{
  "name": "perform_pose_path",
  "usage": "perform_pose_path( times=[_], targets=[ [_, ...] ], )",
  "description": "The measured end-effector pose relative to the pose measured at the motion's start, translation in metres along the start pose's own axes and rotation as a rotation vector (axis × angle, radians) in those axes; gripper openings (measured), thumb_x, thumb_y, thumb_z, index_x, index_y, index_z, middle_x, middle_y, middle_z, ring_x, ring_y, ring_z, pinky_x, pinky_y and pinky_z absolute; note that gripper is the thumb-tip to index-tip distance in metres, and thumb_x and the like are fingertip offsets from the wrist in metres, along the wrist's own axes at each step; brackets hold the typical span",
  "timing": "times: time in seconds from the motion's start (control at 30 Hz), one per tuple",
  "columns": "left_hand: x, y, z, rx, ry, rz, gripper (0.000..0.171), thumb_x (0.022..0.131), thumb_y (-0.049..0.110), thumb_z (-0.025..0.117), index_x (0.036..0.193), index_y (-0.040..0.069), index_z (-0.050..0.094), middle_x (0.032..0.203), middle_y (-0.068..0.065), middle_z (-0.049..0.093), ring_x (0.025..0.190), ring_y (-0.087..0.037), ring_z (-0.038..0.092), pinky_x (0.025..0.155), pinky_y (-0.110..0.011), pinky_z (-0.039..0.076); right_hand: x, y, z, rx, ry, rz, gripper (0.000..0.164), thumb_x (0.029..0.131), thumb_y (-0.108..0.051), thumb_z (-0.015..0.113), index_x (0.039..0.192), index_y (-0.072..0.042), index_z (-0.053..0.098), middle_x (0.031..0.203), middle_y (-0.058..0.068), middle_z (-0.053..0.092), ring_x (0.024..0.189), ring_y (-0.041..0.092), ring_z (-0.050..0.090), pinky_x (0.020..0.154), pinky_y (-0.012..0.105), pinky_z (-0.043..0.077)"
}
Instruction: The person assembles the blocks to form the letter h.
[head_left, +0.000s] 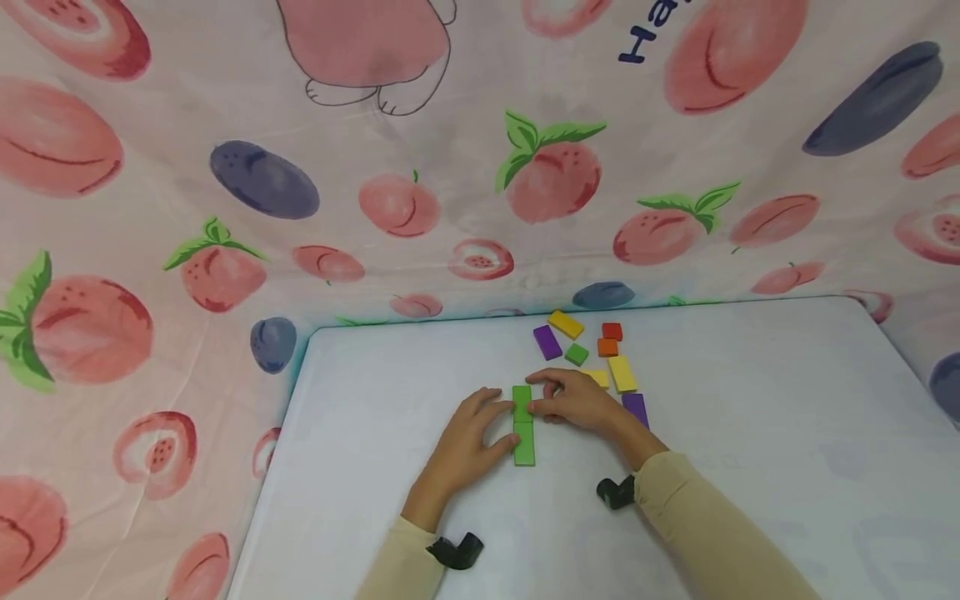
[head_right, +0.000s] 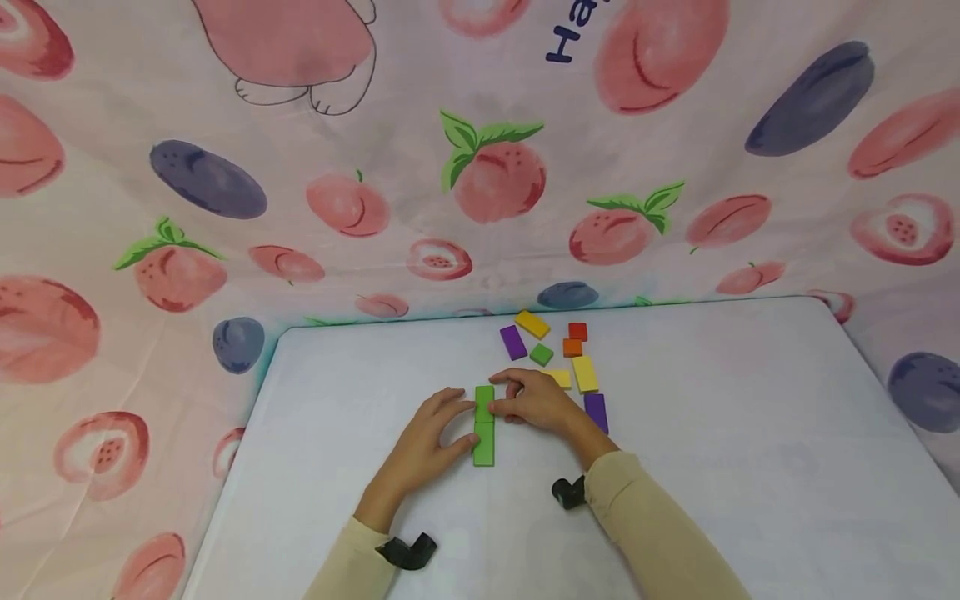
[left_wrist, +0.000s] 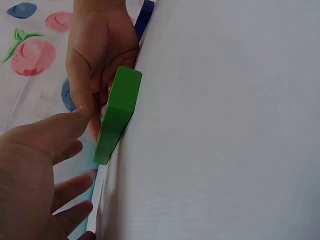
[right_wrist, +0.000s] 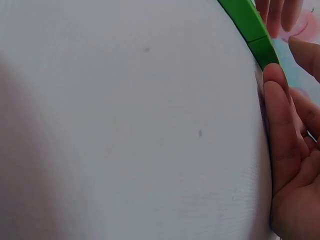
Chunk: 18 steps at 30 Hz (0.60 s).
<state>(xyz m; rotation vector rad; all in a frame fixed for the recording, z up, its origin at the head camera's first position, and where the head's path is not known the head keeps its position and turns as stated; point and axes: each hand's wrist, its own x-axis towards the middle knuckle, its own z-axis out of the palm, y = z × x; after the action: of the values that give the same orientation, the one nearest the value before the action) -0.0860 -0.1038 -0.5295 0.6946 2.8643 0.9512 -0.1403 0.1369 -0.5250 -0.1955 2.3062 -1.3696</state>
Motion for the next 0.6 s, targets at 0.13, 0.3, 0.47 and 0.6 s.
perform_pose_path(
  times=[0.13,0.3,0.47,0.6],
  targets=[
    [0.004,-0.007,0.002,-0.006,-0.069,0.037,0.057,0.094,0.046,0.072,0.144,0.024,0.058,0.159,-0.005,0.045,0.155,-0.030,0.031,0.126,-0.058,0.020,-0.001,0.002,0.001,0.059,-0.011,0.006,0.050,0.088,-0.035,0.081,0.133,-0.019,0.066,0.094,0.005,0.060,0.072,0.017,0.067,0.070,0.029,0.059],
    [0.008,-0.012,0.002,-0.001,-0.115,0.053,0.063,0.092,0.052,0.071,0.148,0.029,0.054,0.161,-0.002,0.041,0.157,-0.028,0.026,0.125,-0.064,0.006,-0.004,0.004,0.000,0.110,-0.016,0.007,0.049,0.089,-0.033,0.080,0.135,-0.021,0.065,0.098,0.005,0.062,0.077,0.018,0.067,0.072,0.028,0.059],
    [0.009,-0.017,0.002,-0.002,-0.120,0.063,0.066,0.090,0.056,0.072,0.148,0.032,0.054,0.161,-0.001,0.041,0.157,-0.027,0.025,0.123,-0.067,0.002,-0.015,0.008,-0.007,0.213,-0.016,-0.007,0.046,0.093,-0.030,0.076,0.136,-0.021,0.064,0.105,0.009,0.063,0.083,0.024,0.070,0.076,0.031,0.062],
    [0.010,-0.019,0.002,-0.010,-0.117,0.075,0.067,0.088,0.056,0.073,0.147,0.031,0.055,0.161,-0.001,0.041,0.157,-0.027,0.024,0.123,-0.065,0.002,-0.028,0.007,-0.023,0.259,0.028,-0.023,0.044,0.098,-0.029,0.070,0.138,-0.012,0.062,0.105,0.017,0.065,0.084,0.030,0.069,0.077,0.034,0.062]
  ],
)
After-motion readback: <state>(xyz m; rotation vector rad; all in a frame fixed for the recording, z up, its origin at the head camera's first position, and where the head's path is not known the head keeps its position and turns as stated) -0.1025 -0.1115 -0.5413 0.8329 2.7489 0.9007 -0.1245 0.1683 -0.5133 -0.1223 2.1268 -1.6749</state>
